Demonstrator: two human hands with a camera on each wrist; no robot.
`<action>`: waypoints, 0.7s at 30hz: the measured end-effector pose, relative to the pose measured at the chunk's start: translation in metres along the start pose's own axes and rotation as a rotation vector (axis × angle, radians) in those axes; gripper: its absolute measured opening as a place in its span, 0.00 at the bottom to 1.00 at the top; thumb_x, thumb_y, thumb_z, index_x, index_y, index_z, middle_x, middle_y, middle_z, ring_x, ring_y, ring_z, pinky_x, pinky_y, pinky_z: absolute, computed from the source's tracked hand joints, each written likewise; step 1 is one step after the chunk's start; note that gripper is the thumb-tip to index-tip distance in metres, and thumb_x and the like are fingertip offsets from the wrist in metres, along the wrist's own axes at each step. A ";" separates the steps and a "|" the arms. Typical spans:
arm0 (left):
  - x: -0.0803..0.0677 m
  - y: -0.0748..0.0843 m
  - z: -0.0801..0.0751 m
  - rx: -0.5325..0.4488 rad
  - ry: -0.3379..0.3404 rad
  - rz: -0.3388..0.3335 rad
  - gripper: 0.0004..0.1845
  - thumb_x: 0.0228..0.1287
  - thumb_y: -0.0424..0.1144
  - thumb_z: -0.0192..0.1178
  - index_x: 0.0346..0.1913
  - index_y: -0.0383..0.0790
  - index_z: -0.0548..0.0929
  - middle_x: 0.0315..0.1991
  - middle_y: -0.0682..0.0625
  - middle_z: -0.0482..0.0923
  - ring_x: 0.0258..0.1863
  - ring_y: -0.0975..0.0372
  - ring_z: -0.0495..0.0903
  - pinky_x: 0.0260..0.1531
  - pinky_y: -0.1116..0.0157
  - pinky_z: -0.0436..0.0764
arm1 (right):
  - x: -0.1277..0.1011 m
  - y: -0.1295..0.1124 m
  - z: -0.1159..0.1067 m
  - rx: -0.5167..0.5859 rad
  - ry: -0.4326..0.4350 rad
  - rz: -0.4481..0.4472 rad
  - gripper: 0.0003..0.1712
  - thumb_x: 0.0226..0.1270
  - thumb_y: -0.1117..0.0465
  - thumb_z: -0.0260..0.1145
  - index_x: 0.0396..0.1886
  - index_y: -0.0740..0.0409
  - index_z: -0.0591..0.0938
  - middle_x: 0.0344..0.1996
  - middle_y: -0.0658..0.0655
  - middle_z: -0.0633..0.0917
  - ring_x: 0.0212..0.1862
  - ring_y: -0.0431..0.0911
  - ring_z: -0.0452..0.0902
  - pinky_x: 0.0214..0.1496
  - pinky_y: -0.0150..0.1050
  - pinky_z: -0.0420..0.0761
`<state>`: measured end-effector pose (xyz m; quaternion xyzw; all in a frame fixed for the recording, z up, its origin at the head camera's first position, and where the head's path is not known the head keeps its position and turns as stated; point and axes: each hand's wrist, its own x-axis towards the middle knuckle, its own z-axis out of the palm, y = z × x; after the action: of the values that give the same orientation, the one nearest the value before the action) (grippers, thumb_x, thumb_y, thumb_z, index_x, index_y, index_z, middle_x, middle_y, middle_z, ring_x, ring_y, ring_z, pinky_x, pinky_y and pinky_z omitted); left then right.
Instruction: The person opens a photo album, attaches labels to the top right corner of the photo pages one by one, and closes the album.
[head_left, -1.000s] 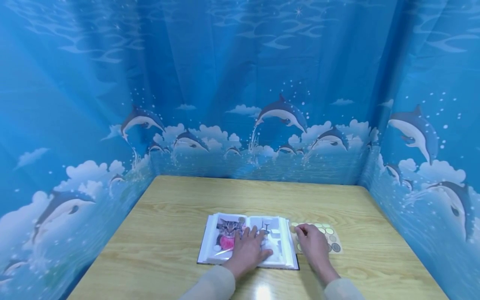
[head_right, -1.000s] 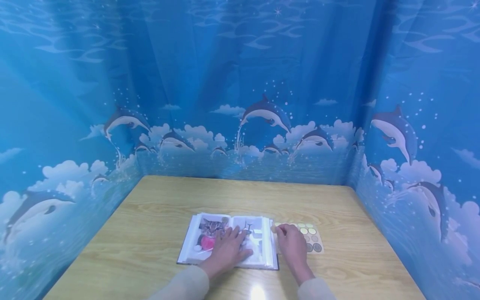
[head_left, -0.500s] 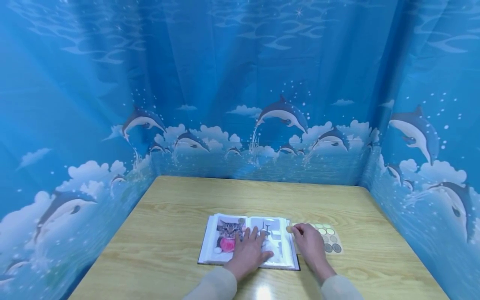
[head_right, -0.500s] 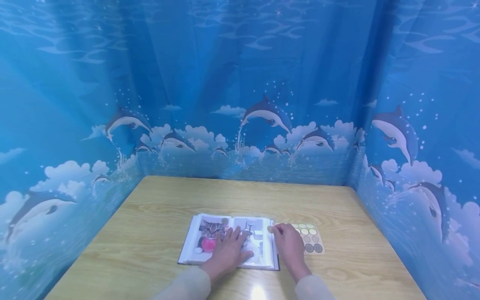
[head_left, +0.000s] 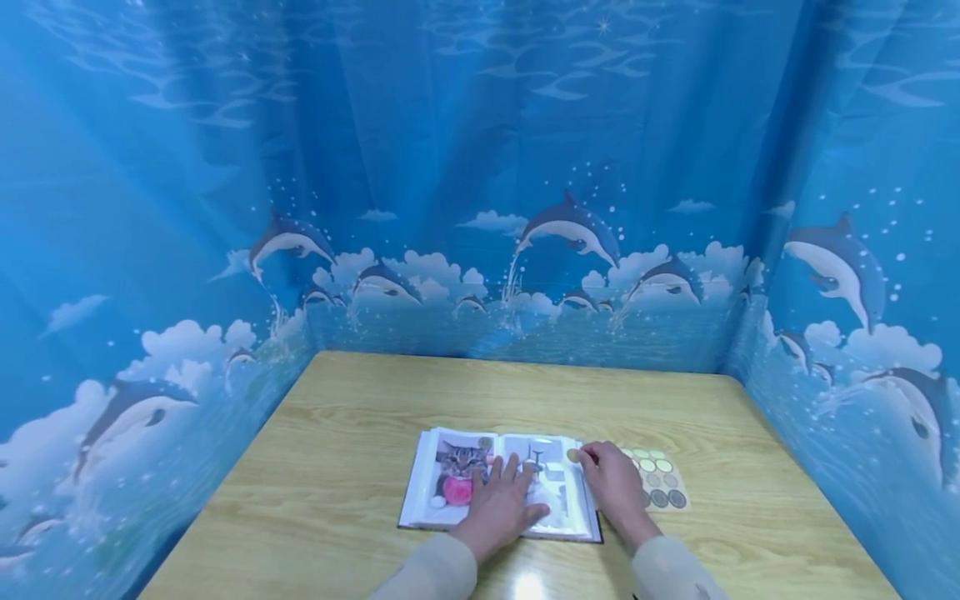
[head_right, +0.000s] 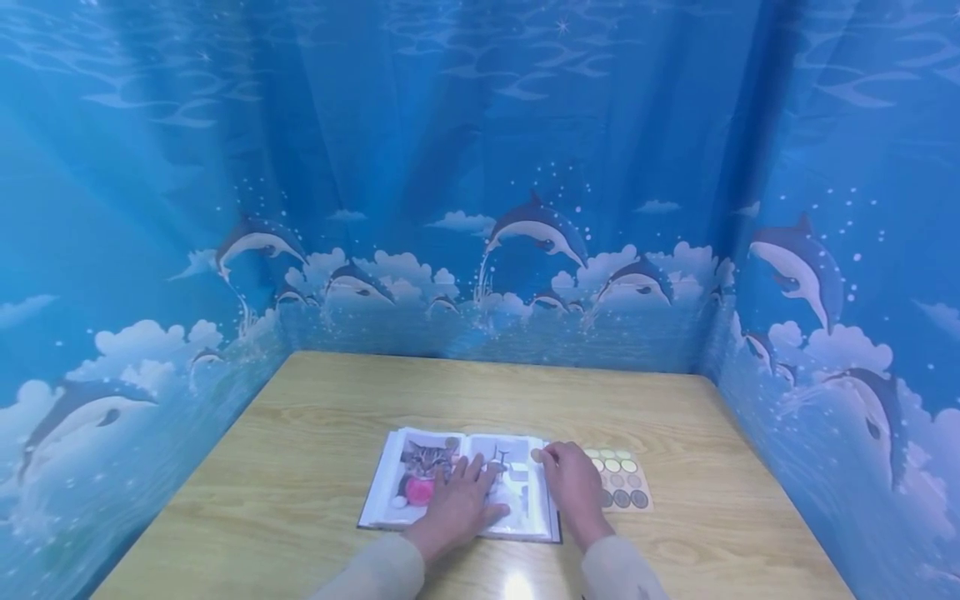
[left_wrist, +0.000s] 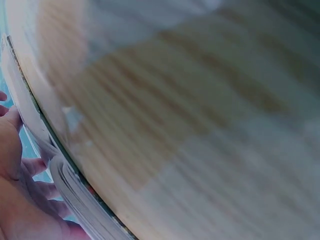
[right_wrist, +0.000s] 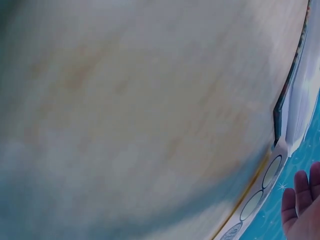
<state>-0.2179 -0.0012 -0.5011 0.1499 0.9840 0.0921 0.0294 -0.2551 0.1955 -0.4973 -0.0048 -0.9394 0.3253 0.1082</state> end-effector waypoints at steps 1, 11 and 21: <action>0.000 0.000 0.000 0.003 0.000 0.001 0.42 0.65 0.69 0.52 0.75 0.49 0.64 0.75 0.44 0.59 0.73 0.44 0.57 0.67 0.35 0.56 | 0.002 0.000 0.001 -0.002 0.003 -0.007 0.10 0.70 0.57 0.65 0.41 0.58 0.87 0.34 0.54 0.84 0.38 0.49 0.80 0.44 0.50 0.81; 0.002 0.000 0.002 0.038 -0.003 -0.004 0.42 0.64 0.70 0.51 0.75 0.50 0.65 0.75 0.45 0.59 0.73 0.45 0.58 0.67 0.35 0.57 | 0.018 -0.005 0.011 -0.034 0.019 -0.056 0.09 0.70 0.57 0.64 0.40 0.58 0.86 0.34 0.55 0.84 0.40 0.51 0.81 0.47 0.52 0.81; 0.003 0.001 0.001 0.021 -0.013 -0.017 0.42 0.63 0.69 0.52 0.74 0.50 0.65 0.75 0.44 0.60 0.73 0.45 0.58 0.67 0.35 0.58 | 0.027 -0.007 0.016 -0.073 0.014 -0.055 0.11 0.71 0.57 0.64 0.39 0.59 0.86 0.34 0.56 0.83 0.38 0.52 0.81 0.45 0.52 0.81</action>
<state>-0.2205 0.0013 -0.5018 0.1426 0.9859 0.0805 0.0350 -0.2848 0.1825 -0.4999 0.0149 -0.9496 0.2875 0.1237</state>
